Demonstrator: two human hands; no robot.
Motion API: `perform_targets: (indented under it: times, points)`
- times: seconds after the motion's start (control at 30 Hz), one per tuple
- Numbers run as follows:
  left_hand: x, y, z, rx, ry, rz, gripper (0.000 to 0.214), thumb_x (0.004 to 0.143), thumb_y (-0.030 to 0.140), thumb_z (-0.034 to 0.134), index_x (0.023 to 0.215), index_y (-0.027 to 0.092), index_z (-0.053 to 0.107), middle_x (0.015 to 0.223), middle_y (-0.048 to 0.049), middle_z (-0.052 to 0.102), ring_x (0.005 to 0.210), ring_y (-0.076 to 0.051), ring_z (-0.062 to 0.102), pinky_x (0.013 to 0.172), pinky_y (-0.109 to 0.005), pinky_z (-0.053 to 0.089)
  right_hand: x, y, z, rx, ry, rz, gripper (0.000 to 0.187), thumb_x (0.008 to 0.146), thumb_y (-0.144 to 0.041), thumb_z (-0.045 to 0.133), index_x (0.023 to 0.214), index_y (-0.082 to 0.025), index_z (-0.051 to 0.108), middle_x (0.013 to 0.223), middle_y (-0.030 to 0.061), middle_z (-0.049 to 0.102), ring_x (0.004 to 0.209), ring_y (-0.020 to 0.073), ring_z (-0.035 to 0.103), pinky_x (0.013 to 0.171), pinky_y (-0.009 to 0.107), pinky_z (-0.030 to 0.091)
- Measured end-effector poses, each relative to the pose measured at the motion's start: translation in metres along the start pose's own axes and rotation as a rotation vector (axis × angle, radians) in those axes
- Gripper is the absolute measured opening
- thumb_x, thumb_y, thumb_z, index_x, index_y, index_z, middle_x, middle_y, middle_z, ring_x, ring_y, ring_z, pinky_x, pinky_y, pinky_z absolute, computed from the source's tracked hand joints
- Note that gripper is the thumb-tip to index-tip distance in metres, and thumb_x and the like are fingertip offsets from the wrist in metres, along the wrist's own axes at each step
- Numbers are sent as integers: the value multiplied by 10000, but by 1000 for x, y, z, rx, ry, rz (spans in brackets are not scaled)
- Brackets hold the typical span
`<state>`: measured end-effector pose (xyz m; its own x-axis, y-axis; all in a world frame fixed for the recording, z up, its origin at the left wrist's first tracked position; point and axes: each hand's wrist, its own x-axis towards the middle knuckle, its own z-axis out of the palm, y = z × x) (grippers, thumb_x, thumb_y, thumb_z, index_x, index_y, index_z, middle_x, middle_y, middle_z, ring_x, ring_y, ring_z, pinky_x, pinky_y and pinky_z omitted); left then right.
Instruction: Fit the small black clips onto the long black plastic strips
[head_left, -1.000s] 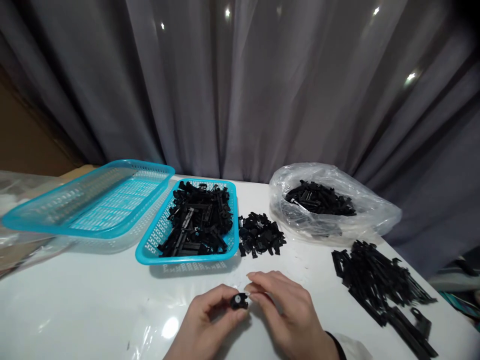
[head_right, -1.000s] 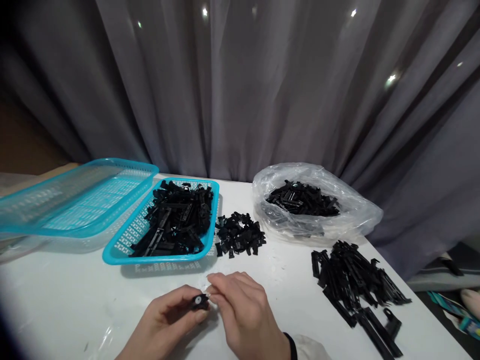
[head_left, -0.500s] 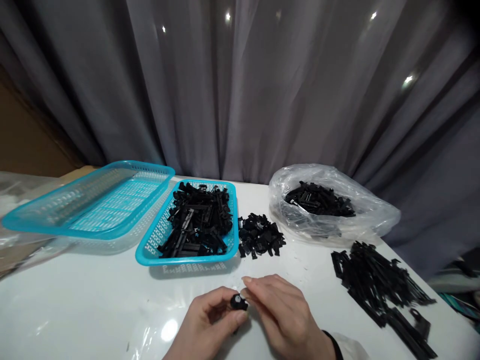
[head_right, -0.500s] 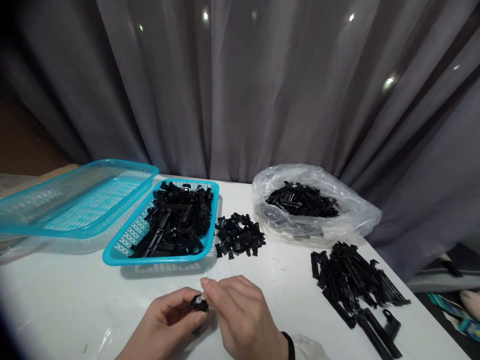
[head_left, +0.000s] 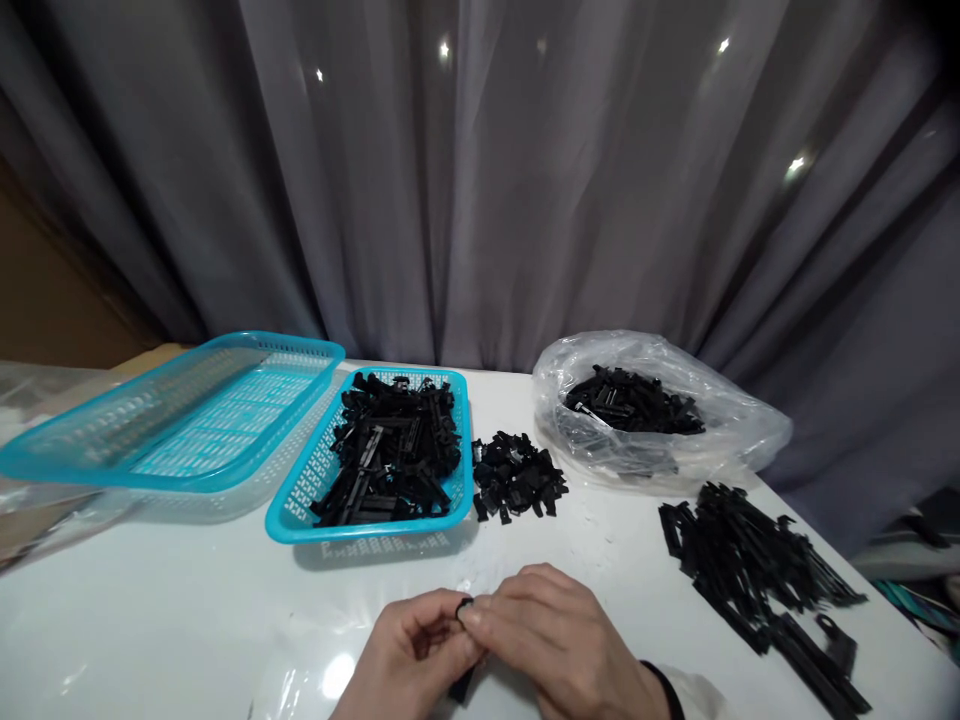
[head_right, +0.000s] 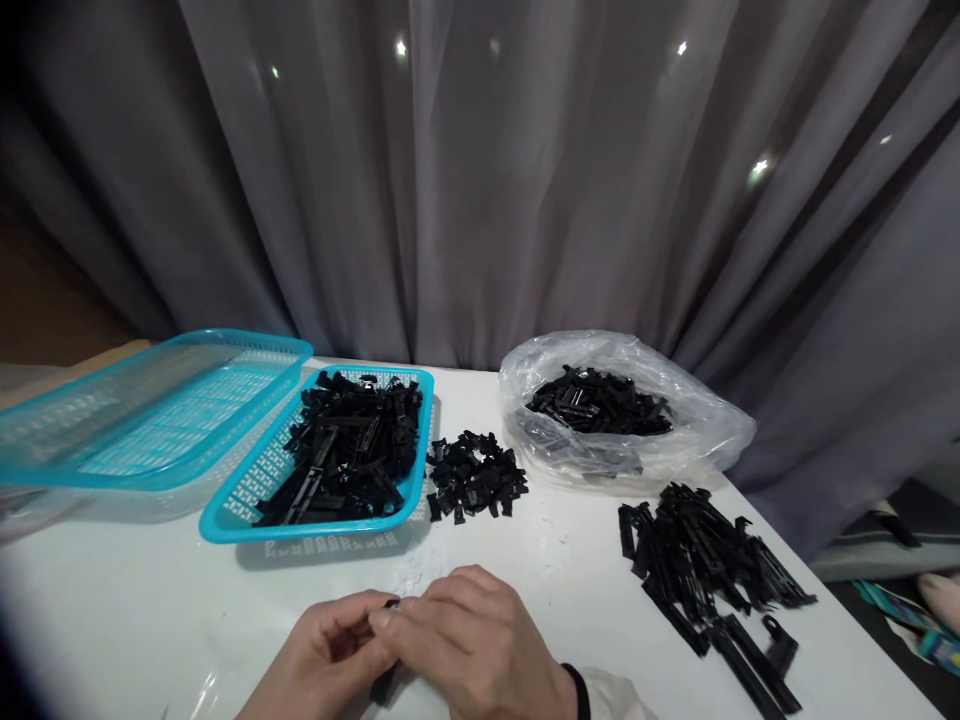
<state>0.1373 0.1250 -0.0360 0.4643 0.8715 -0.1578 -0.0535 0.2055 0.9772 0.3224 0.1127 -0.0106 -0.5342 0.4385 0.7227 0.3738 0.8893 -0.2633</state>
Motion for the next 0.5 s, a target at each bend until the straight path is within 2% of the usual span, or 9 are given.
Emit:
perform_targets:
  times: [0.07,0.13,0.2,0.23,0.33,0.5]
  points:
    - [1,3,1,2,22,4,298,754,402,716,754,109,661,651,-6,530,621,-124,421,588,-223,351,-4,6,-2,40,4,85,390,885,-59,467,1263,-144,513,1030,92,687,915,196,612,748,333,508]
    - [1,8,2,13,60,7,258,747,372,723,773,119,679,657,-3,543,627,-123,432,596,-218,358,-10,17,-8,17,45,297,380,892,-64,450,1245,-179,533,1044,77,676,958,180,603,805,320,507]
    - [1,12,2,27,98,11,216,743,345,722,774,134,687,676,-2,559,647,-128,450,611,-216,371,-14,33,-12,-118,66,531,310,914,-93,445,1178,-183,582,1045,81,667,963,181,601,828,320,500]
    - [1,13,2,35,116,14,198,742,335,719,767,140,688,689,-3,568,660,-132,459,622,-217,379,-15,41,-13,-195,54,601,261,915,-104,462,1113,-177,616,1020,81,671,938,188,605,818,326,497]
    - [1,13,1,66,145,33,164,739,313,712,771,153,693,723,-10,589,690,-145,481,655,-228,401,-14,60,-6,-297,-28,612,147,866,-95,562,931,-176,666,904,54,681,837,204,598,767,342,476]
    - [1,5,-2,101,146,50,177,747,329,697,770,154,691,744,-24,596,715,-161,492,660,-235,412,-9,67,22,-374,-120,567,110,832,-75,601,830,-176,643,815,49,640,761,224,537,661,342,394]
